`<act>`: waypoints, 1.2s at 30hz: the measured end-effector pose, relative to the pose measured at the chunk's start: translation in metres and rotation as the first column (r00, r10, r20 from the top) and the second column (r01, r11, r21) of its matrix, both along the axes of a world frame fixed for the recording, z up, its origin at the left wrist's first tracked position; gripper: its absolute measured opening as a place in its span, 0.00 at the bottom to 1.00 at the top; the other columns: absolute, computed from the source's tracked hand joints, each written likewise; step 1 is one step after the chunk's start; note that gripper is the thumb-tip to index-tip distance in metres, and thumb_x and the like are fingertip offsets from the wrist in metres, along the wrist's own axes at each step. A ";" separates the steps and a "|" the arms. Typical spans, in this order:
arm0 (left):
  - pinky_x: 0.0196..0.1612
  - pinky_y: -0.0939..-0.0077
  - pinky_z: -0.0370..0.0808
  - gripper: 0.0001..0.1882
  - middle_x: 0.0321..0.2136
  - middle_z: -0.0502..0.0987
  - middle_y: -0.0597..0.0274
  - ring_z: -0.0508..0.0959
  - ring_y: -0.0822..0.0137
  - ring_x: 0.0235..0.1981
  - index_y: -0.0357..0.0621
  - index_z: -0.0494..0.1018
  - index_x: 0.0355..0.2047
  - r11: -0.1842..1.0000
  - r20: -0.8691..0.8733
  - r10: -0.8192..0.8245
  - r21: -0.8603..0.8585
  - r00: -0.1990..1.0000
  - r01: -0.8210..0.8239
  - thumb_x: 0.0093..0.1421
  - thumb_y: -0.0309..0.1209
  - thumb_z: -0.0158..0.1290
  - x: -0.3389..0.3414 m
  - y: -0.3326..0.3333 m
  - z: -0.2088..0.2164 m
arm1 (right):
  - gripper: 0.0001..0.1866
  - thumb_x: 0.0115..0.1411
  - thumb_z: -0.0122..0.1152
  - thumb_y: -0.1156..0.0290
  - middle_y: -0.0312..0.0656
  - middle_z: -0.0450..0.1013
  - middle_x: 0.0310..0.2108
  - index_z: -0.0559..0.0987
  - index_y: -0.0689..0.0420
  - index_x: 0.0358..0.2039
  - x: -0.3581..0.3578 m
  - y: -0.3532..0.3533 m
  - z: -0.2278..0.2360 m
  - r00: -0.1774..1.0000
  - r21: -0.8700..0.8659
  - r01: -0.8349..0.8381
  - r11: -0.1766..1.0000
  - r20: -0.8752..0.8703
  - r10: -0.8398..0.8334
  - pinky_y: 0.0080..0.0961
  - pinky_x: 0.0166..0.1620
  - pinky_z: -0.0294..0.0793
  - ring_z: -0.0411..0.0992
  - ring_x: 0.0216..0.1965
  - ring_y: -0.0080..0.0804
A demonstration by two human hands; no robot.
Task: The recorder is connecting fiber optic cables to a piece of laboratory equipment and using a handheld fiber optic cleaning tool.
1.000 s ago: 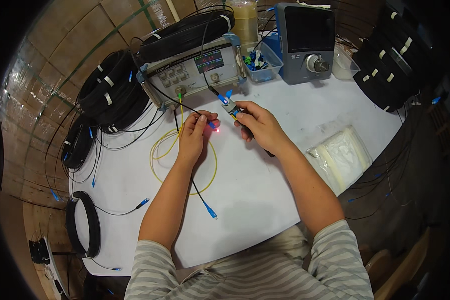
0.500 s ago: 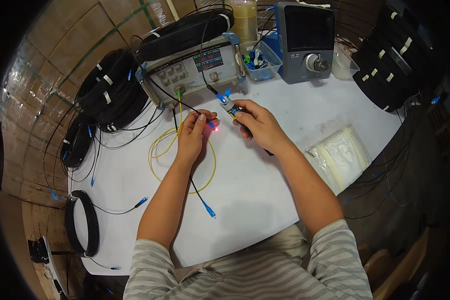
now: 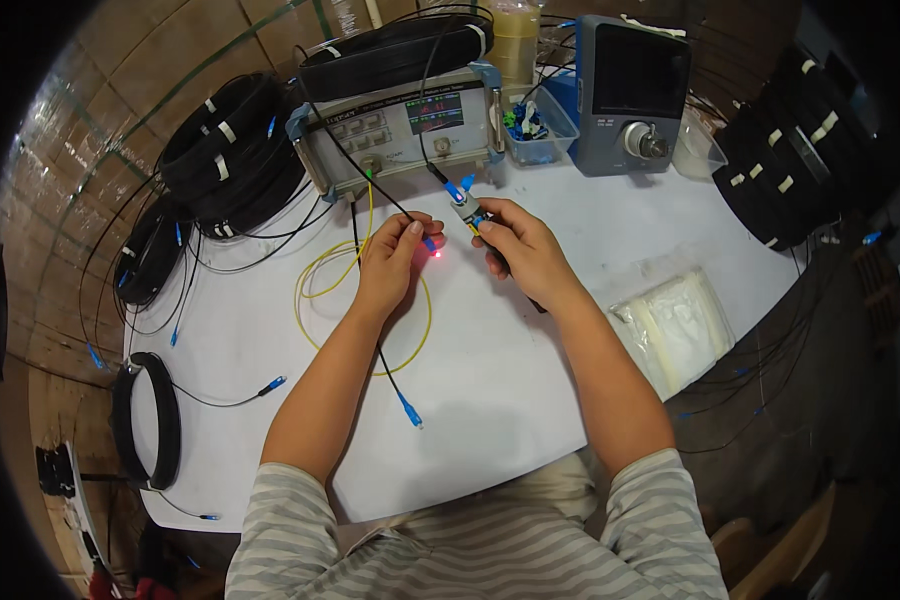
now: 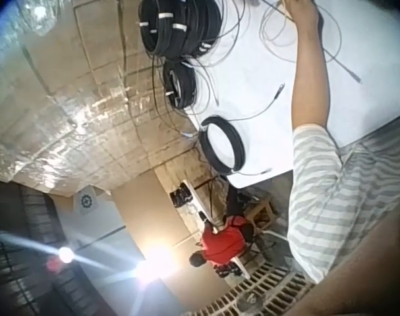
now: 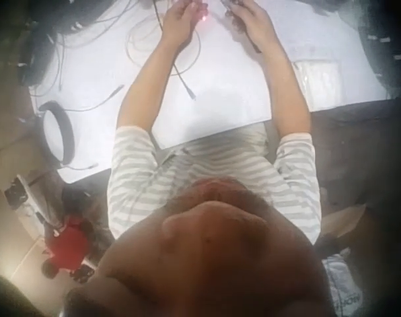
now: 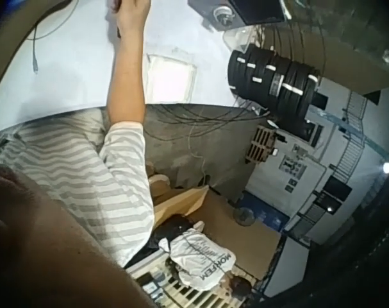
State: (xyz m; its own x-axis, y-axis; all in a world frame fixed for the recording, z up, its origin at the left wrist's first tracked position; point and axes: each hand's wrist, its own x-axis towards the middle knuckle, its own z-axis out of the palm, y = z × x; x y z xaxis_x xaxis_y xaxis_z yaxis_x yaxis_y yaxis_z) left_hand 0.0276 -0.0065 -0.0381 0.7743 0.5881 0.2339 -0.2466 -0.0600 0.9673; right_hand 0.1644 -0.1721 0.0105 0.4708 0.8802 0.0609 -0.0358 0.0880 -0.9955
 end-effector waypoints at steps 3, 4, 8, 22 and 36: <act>0.51 0.74 0.73 0.14 0.42 0.80 0.56 0.78 0.68 0.44 0.34 0.72 0.46 0.999 -0.039 0.031 0.042 0.999 -0.030 0.72 0.33 0.43 -0.002 -0.001 -0.001 | 0.19 0.69 0.47 0.69 0.39 0.73 0.34 0.70 0.62 0.57 0.000 -0.001 -0.002 1.000 0.003 -0.003 1.000 0.002 0.003 0.18 0.27 0.67 0.66 0.23 0.19; 0.53 0.71 0.74 0.13 0.42 0.79 0.53 0.78 0.65 0.46 0.33 0.71 0.46 1.000 -0.013 0.027 -0.012 1.000 -0.027 0.72 0.30 0.43 -0.001 0.000 -0.002 | 0.19 0.69 0.47 0.69 0.39 0.73 0.34 0.70 0.62 0.57 0.000 0.000 -0.001 1.000 0.007 -0.009 1.000 0.003 0.009 0.18 0.27 0.67 0.66 0.23 0.19; 0.53 0.71 0.74 0.13 0.42 0.80 0.52 0.79 0.65 0.46 0.33 0.71 0.46 0.999 -0.033 0.041 0.021 0.999 -0.040 0.72 0.30 0.43 0.001 -0.003 0.001 | 0.19 0.69 0.47 0.69 0.39 0.73 0.34 0.70 0.62 0.57 -0.002 -0.002 0.002 1.000 -0.006 0.008 1.000 0.013 -0.008 0.18 0.27 0.67 0.66 0.23 0.19; 0.52 0.72 0.74 0.14 0.43 0.79 0.52 0.79 0.65 0.45 0.33 0.71 0.49 1.000 -0.003 0.018 -0.011 1.000 -0.018 0.72 0.31 0.44 0.004 -0.001 -0.002 | 0.19 0.68 0.49 0.68 0.38 0.72 0.33 0.70 0.61 0.58 0.000 -0.001 0.001 1.000 -0.004 0.018 1.000 0.019 -0.017 0.17 0.26 0.65 0.66 0.23 0.19; 0.52 0.71 0.75 0.14 0.42 0.80 0.53 0.79 0.65 0.44 0.33 0.71 0.49 0.999 -0.011 0.030 0.022 0.999 -0.030 0.72 0.31 0.44 0.002 -0.001 -0.005 | 0.19 0.68 0.49 0.69 0.37 0.72 0.32 0.71 0.61 0.57 -0.003 -0.003 0.003 1.000 -0.007 0.019 1.000 0.022 -0.018 0.17 0.26 0.64 0.65 0.23 0.18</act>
State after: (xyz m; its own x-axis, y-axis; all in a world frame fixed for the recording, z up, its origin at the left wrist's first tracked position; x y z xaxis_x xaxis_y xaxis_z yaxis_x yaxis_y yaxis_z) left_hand 0.0298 -0.0078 -0.0430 0.7592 0.6057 0.2382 -0.2334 -0.0882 0.9684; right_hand 0.1612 -0.1746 0.0132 0.4856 0.8717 0.0654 -0.0125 0.0818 -0.9966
